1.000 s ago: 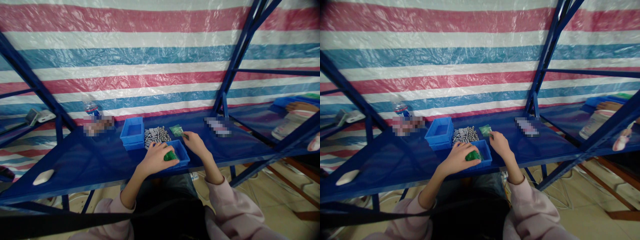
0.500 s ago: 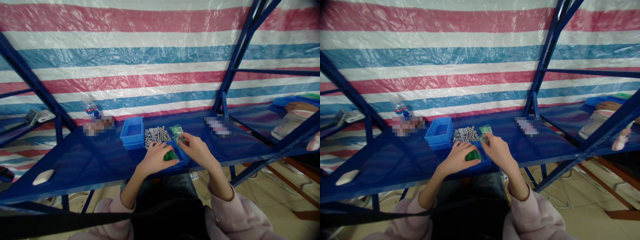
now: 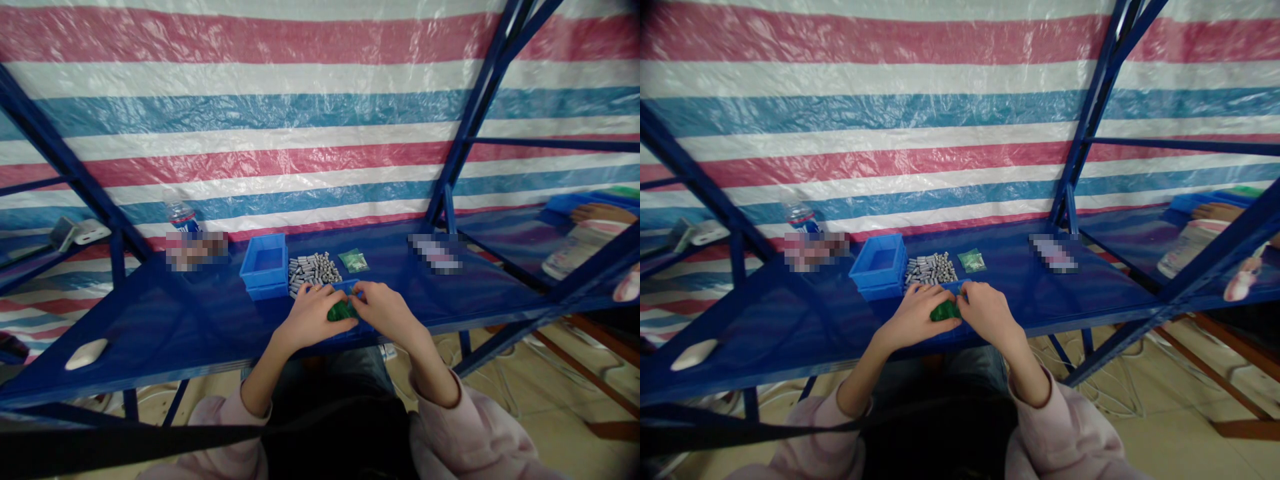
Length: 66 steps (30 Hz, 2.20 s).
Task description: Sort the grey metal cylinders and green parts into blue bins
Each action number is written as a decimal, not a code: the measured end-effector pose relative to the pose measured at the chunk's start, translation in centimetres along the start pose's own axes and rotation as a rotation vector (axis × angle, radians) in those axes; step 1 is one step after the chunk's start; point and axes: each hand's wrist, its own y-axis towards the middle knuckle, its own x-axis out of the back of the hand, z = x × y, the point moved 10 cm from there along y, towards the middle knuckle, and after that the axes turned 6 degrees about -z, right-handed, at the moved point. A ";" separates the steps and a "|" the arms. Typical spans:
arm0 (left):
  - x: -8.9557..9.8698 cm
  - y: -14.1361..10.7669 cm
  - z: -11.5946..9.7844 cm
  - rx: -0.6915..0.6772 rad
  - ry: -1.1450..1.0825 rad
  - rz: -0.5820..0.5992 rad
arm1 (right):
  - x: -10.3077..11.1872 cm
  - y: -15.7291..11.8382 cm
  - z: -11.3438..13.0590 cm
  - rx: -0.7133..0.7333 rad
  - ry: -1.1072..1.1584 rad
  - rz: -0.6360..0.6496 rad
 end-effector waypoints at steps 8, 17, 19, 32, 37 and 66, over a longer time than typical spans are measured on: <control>0.1 -0.1 0.1 0.008 -0.013 -0.004 | -0.8 0.1 -0.1 0.018 -0.088 -0.006; 0.1 -0.1 0.1 0.016 -0.016 -0.007 | -0.7 -0.1 0.3 -0.004 -0.135 0.021; 0.1 -0.1 0.1 0.016 -0.011 -0.009 | -0.7 -0.2 0.4 -0.004 -0.132 0.016; 0.1 -0.1 0.1 0.019 -0.019 -0.012 | -0.8 -0.4 1.1 0.118 -0.186 0.002; 0.1 -0.1 0.1 0.023 -0.028 -0.014 | -1.1 -0.7 1.8 0.210 -0.228 0.015; 0.1 -0.1 0.0 0.010 -0.017 0.005 | -1.3 -0.2 0.8 0.192 -0.039 0.063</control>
